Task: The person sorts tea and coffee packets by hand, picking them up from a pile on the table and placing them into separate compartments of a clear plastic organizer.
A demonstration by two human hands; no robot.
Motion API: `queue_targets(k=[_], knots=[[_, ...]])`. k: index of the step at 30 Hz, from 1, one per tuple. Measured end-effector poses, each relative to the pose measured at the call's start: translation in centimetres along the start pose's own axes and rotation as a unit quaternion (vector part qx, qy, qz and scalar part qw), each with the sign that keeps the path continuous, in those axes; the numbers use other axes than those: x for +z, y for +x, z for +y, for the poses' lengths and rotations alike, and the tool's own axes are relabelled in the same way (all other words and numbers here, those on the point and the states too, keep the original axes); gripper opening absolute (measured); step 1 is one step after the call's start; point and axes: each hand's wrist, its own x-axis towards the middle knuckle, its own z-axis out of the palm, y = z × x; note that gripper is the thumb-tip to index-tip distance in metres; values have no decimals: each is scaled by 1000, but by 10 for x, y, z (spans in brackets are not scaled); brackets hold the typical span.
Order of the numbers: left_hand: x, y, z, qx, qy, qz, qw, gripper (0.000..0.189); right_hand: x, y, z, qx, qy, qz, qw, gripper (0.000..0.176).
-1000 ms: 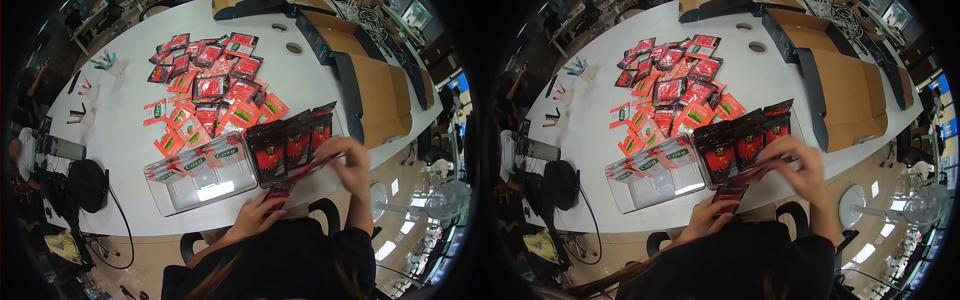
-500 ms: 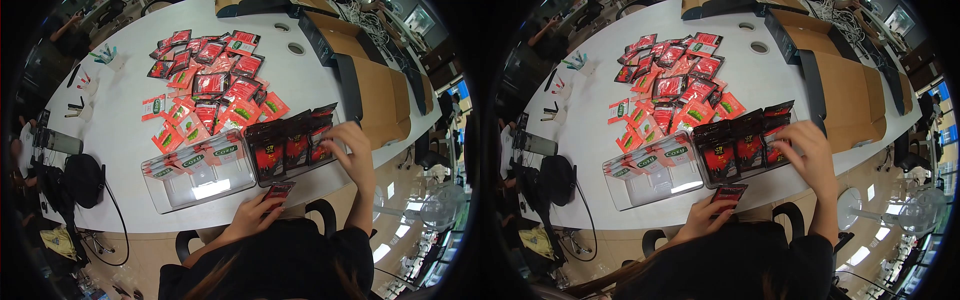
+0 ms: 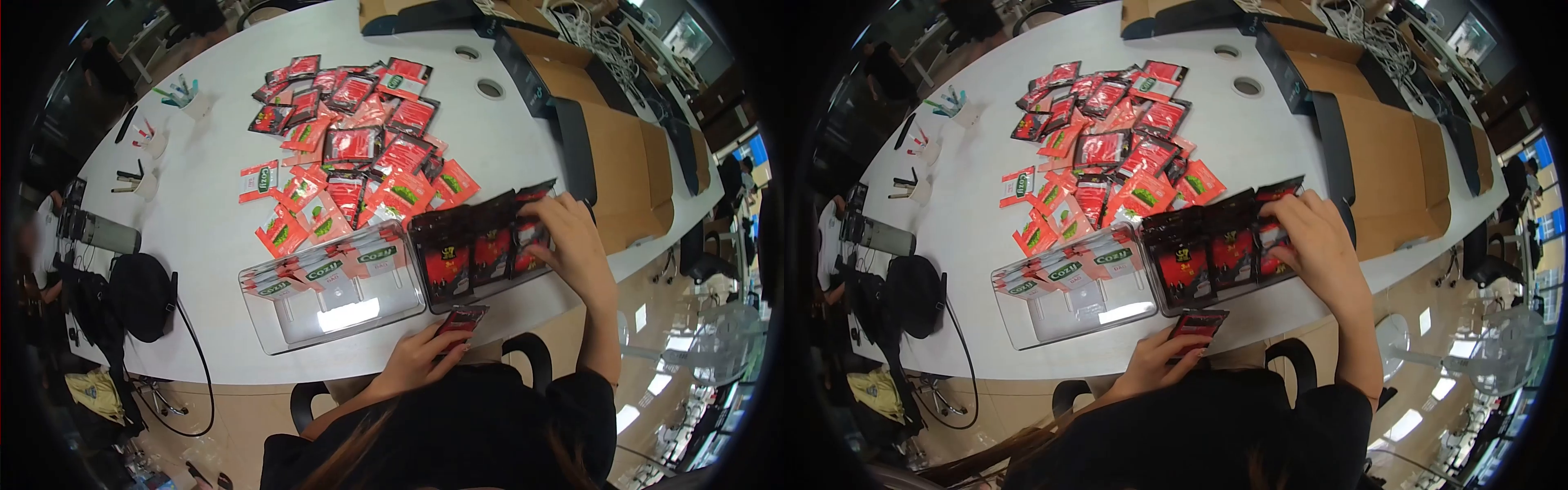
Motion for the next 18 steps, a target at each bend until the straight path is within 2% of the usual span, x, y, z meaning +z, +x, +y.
queue_targets(k=[6, 9, 12, 14, 15, 18], knots=[[-2, 2, 1, 39, 17, 19, 999, 23, -38, 0, 8, -6, 27, -93, 995, 34], [-2, 0, -1, 17, -17, 1, 1000, 26, -50, -11, 13, -36, 95, -4, 995, 27], [-4, -2, 0, -3, -33, -13, 999, 30, -34, -32, 0, 90, 273, 63, 956, 25], [-3, -2, -1, 10, -35, -9, 999, 33, -12, -46, -10, 107, 393, 51, 912, 26], [-1, -1, -1, 59, -32, 23, 997, 35, 0, -55, -10, 97, 386, -6, 917, 30], [4, -1, -3, 95, -11, 103, 990, 31, 23, -66, -34, 105, 398, -128, 902, 36]])
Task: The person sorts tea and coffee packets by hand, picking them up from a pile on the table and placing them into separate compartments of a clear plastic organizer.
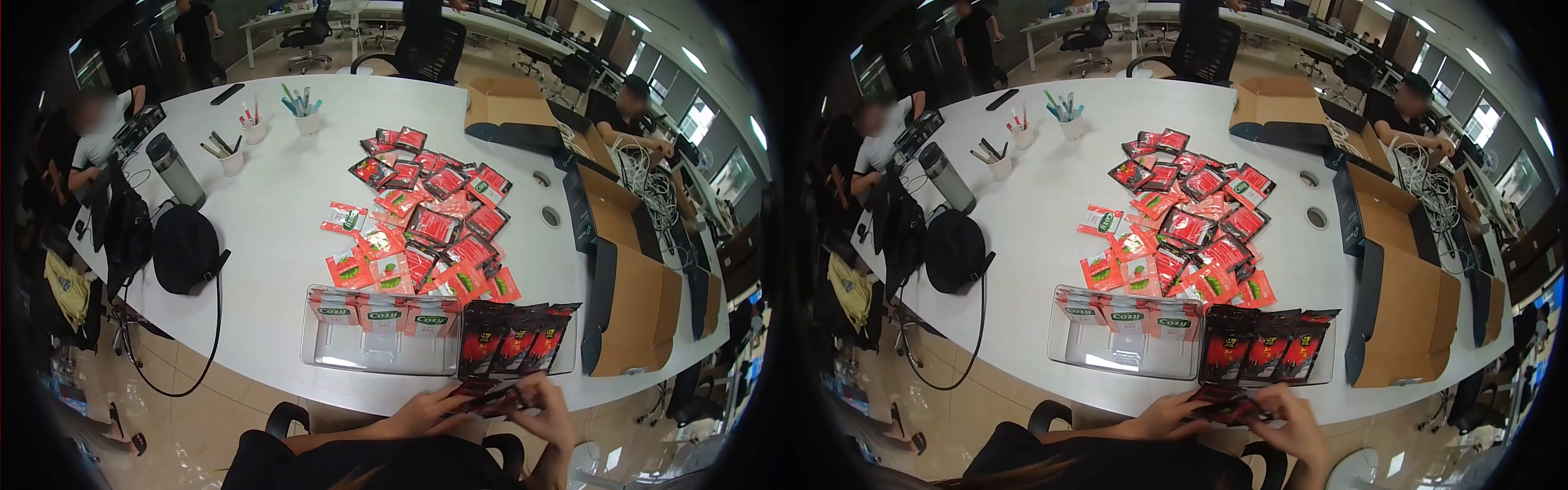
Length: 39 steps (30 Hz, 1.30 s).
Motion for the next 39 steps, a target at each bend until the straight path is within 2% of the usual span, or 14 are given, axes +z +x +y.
queue_targets(k=[4, 8, 9, 12, 14, 16, 19, 20, 22, 25, 28, 32, 36, 39], knots=[[3, -15, -8, 19, 114, -33, 993, 24, 8, 4, -4, -23, -109, -59, 992, 33], [7, -12, -6, 44, 141, -19, 989, 20, 8, 7, -8, -110, -64, -28, 992, 34], [7, -10, -4, 49, 140, -7, 989, 20, 9, 4, -6, -64, -42, -12, 997, 32], [5, -3, 5, 18, 73, -14, 997, 14, -6, -4, 9, -55, -42, 43, 997, 33], [4, -2, 7, -4, 36, -10, 999, 15, -15, -1, 18, -74, 105, 222, 967, 33], [3, -3, 7, -26, 5, -18, 999, 16, -42, 6, 29, -175, 73, 224, 956, 54], [7, -7, 1, -32, -25, -40, 998, 17, -55, 21, 41, -171, -9, 271, 947, 56], [7, -7, 1, -39, -35, -36, 998, 16, -56, 29, 52, -219, -69, 294, 928, 48], [7, -6, 7, -56, -58, -33, 996, 16, -63, 24, 21, -117, -176, 126, 969, 33], [8, -7, 6, -49, -39, -27, 998, 12, -64, 29, 7, -32, -246, 30, 968, 35], [8, -6, 8, -44, -39, -19, 998, 11, -69, 34, 2, -144, -435, 30, 888, 34], [7, -6, 10, -39, -39, -14, 998, 11, -55, 35, -19, -213, -411, 134, 876, 31], [6, -6, 10, -25, -27, -11, 999, 11, -32, 33, -38, -116, -250, -87, 957, 24], [7, -6, 10, -15, -20, -6, 1000, 10, -28, 39, -12, -92, -283, -140, 944, 23]])
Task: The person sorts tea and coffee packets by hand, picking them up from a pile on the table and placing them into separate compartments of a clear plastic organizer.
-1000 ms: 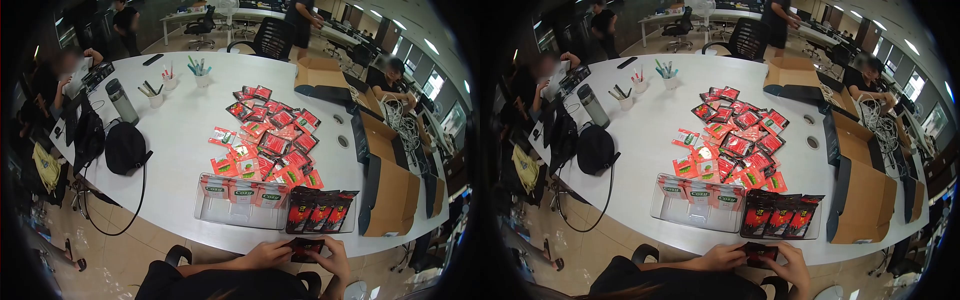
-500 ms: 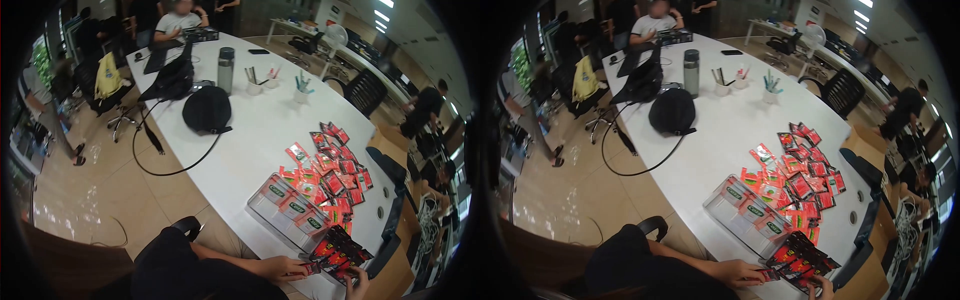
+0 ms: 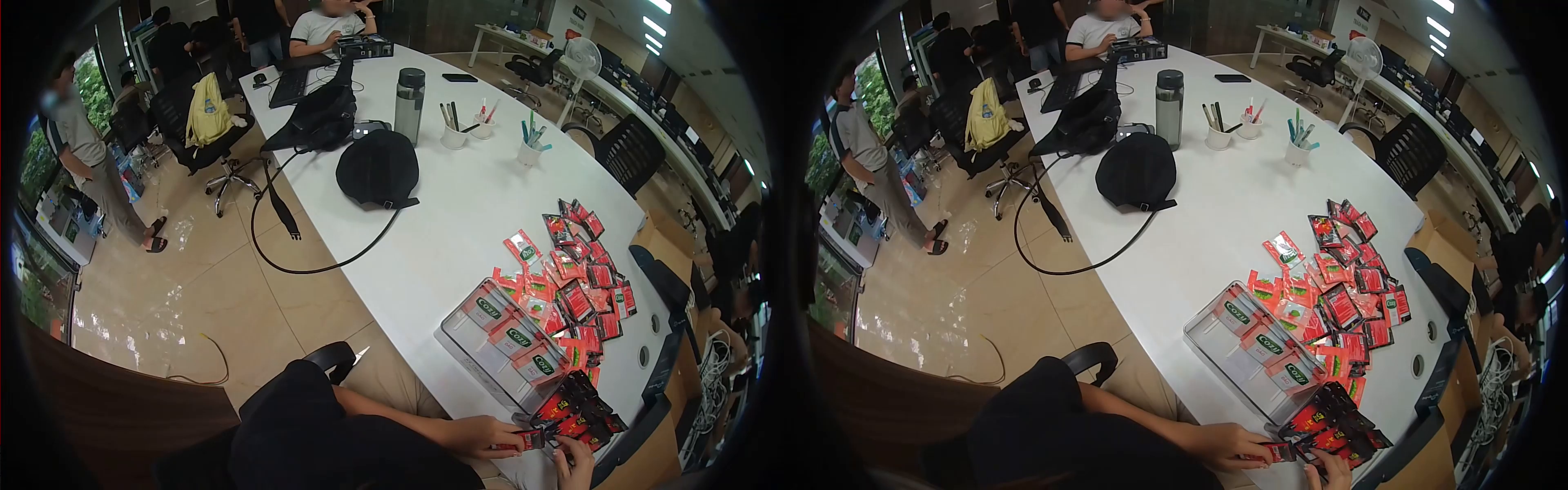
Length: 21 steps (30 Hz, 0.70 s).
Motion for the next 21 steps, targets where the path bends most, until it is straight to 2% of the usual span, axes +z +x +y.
queue_targets(k=[2, 5, 8, 11, 20, 21], knots=[[-1, 0, 0, 7, 9, 1, 1000, 10, 2, -1, 11, -24, -10, -7, 1000, 25], [1, -1, -3, -7, 4, -8, 1000, 10, -1, -2, 0, 37, 25, -18, 999, 25], [2, -2, -6, -1, 21, -14, 1000, 10, -7, -3, 0, 54, 30, -47, 997, 24], [1, -1, -5, 6, 8, -15, 1000, 10, -4, -3, 10, 25, 11, -42, 999, 26], [-1, -2, -5, 24, 15, -24, 999, 10, -6, -1, 35, 40, -36, -118, 992, 39], [-1, -2, -5, 24, 16, -26, 999, 10, -5, -1, 38, 51, 11, -111, 992, 40]])
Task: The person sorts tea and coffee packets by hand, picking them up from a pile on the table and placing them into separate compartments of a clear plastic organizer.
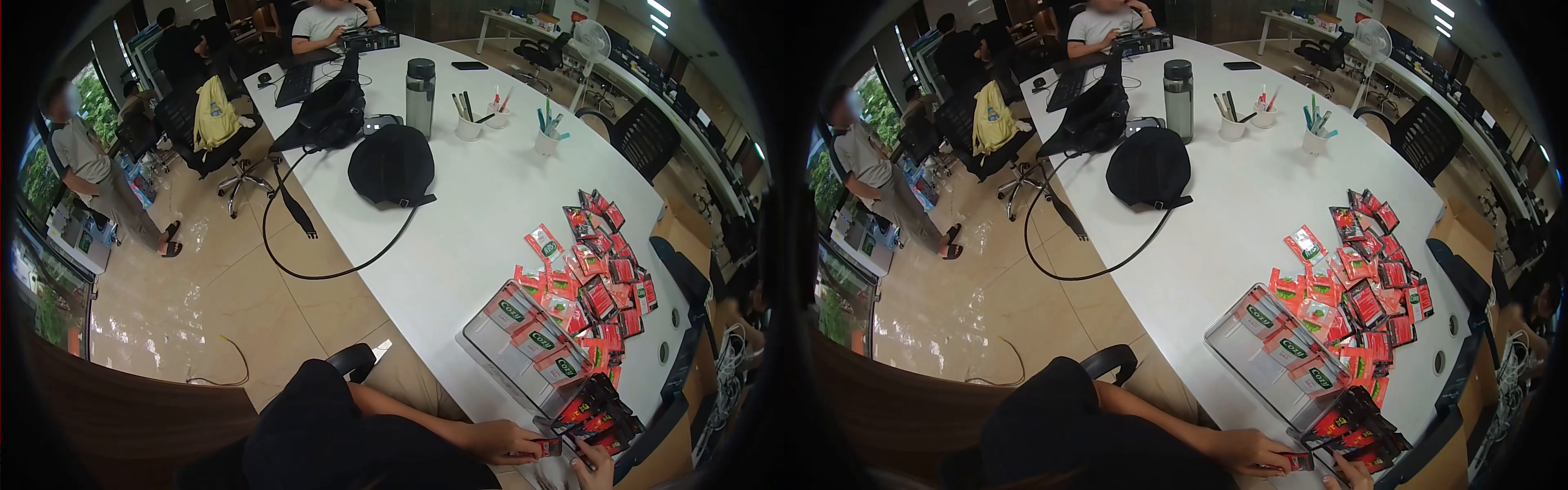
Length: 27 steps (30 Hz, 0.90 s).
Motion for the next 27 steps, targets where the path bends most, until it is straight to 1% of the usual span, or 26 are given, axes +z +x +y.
queue_targets(k=[2, 3, 6, 9, 11, 15, 17, 18, 19, 20, 22, 25, 27], knots=[[0, 0, -1, 2, 2, -3, 1000, 9, 4, 3, 8, 11, 96, 11, 995, 41], [0, 0, -2, 5, 6, 1, 1000, 9, 6, 5, 9, 8, 97, 23, 995, 43], [0, 0, -2, 16, 14, 13, 1000, 9, 1, 8, 5, -3, 25, 22, 999, 43], [-1, 1, -2, 21, 10, 10, 1000, 9, -1, 8, -2, -18, 31, 31, 999, 45], [-1, 0, -2, 6, 6, -7, 1000, 9, 2, 6, 7, -14, 53, 20, 998, 47], [-2, 1, -2, 7, 5, -6, 1000, 10, -4, 7, -8, -19, 93, -4, 995, 49], [-1, 0, -2, -2, 0, -13, 1000, 12, -1, 10, -8, -53, 97, 17, 994, 50], [-2, -1, -1, 6, -32, 0, 999, 14, -2, 12, -9, -70, 97, 28, 992, 50], [-3, -1, 0, 14, -64, 12, 998, 16, -5, 10, -13, -34, 83, 9, 996, 48], [-4, -1, 2, 23, -96, 25, 995, 19, -4, 9, -16, -33, 80, 18, 996, 46], [-8, -1, 7, 21, -118, 18, 993, 27, -3, 7, -22, -32, 72, 37, 996, 42], [-15, 2, 15, 39, -134, 26, 990, 45, -4, 2, -36, -35, 95, 92, 991, 35], [-18, 2, 18, 40, -130, 39, 990, 54, -4, -2, -46, -72, 93, 149, 982, 33]])
